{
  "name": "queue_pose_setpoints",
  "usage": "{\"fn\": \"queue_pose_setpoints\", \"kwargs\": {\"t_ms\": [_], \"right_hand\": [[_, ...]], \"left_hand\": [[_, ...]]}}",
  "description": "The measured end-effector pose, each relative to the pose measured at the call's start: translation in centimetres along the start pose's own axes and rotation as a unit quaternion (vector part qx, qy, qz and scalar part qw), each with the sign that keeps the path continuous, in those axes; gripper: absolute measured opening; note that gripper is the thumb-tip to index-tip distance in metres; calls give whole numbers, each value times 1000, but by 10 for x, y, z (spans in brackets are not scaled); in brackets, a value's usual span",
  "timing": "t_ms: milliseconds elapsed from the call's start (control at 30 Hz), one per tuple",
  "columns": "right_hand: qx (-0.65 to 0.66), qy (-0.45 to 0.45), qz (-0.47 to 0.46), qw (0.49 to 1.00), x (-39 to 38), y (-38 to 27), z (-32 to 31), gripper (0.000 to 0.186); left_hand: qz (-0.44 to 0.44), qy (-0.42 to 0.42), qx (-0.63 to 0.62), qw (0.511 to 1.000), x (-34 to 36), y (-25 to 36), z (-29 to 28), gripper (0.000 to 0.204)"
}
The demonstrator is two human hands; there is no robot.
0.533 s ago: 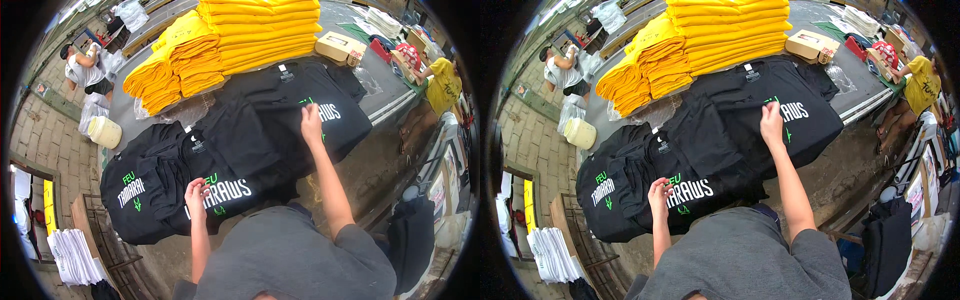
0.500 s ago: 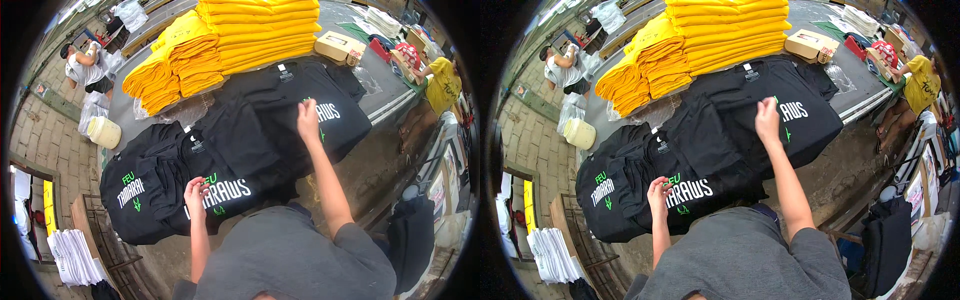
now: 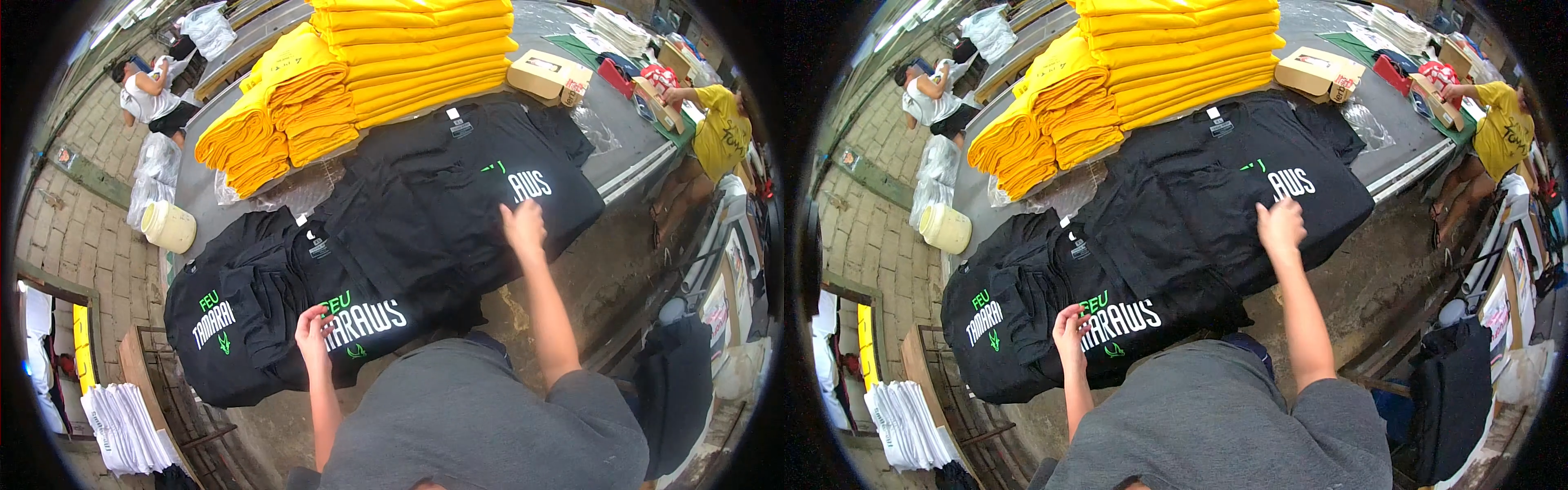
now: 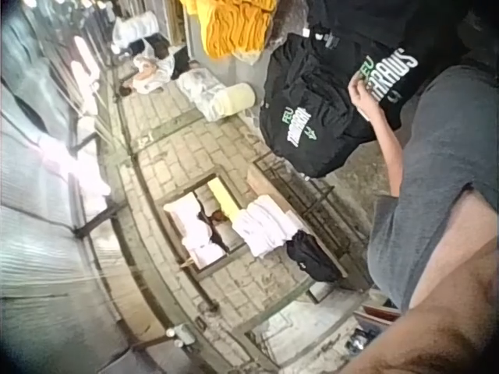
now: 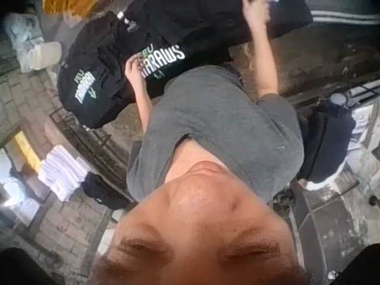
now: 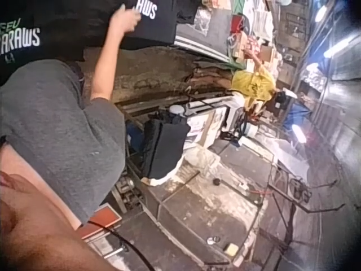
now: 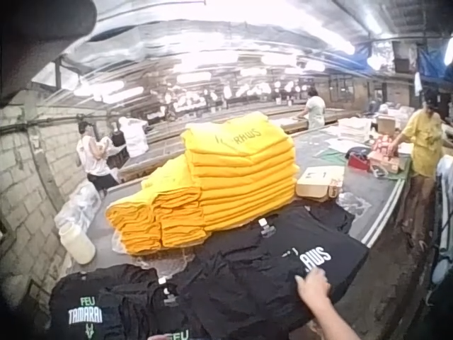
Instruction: Folding and stacking black t-shirts on a large work table in a printing or garment facility.
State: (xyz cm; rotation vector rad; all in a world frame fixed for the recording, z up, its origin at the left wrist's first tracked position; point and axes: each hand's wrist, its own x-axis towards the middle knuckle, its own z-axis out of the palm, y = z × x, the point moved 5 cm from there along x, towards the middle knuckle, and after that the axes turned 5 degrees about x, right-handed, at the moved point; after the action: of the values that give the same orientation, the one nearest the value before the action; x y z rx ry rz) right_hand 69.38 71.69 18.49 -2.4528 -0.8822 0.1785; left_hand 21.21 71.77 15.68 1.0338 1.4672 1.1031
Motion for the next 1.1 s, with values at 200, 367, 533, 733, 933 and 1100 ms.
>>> {"fn": "queue_pose_setpoints", "kwargs": {"t_ms": [200,367,533,733,933,1100], "right_hand": [[194,-50,-60,978,-11,46,10,43],[447,43,-173,877,-61,-70,-30,20],[269,-79,-543,792,-166,-160,14,19],[283,45,-300,910,-69,-78,6,32],[42,19,-323,945,12,-65,40,41],[284,15,-285,915,56,-83,8,16]], "left_hand": [[-3,21,-3,1000,0,-1,-15,17],[22,-7,-16,1000,7,16,5,16],[58,-55,-8,997,8,33,40,16],[27,-8,-3,1000,-7,14,12,15],[13,-17,-8,1000,1,14,21,15],[64,-38,41,996,1,34,40,15]]}}
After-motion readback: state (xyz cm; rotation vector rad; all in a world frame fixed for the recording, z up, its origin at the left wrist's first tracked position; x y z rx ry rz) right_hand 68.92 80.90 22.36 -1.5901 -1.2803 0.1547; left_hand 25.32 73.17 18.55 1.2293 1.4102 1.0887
